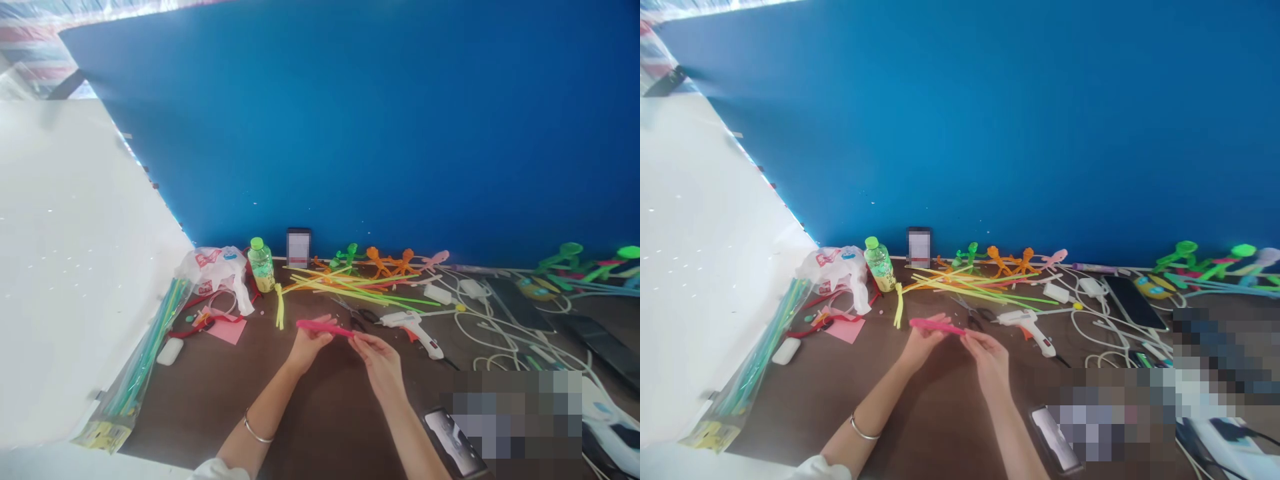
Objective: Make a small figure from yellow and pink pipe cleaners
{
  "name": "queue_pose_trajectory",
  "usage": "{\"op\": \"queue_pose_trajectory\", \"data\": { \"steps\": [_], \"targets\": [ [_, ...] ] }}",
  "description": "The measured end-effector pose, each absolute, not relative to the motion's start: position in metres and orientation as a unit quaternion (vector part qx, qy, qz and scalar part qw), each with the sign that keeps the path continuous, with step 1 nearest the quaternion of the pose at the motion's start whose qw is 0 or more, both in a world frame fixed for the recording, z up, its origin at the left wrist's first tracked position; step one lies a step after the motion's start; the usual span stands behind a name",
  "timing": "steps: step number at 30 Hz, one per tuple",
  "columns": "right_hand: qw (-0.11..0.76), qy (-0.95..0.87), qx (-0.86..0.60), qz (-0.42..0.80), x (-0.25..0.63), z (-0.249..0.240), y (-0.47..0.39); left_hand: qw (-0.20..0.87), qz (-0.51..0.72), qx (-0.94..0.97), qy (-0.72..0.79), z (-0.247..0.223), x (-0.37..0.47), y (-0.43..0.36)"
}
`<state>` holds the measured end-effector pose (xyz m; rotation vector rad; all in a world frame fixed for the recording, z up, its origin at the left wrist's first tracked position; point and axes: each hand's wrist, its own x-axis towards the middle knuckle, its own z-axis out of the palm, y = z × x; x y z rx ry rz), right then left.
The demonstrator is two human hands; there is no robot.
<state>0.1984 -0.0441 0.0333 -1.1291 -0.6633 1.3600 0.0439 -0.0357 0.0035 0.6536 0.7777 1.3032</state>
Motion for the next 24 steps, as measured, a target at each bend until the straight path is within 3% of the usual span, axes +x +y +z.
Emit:
{"op": "queue_pose_trajectory", "data": {
  "steps": [8, 24],
  "targets": [
    [0.571, -0.282, -0.443, 0.631, 0.185, 0.024, -0.052, 0.699, 0.590, 0.191, 0.357, 0.003, 0.047, -0.039],
    [0.480, -0.451, -0.523, 0.542, 0.177, 0.018, -0.052, 0.670, 0.581, 0.238, 0.395, 0.009, 0.046, -0.041]
  ]
}}
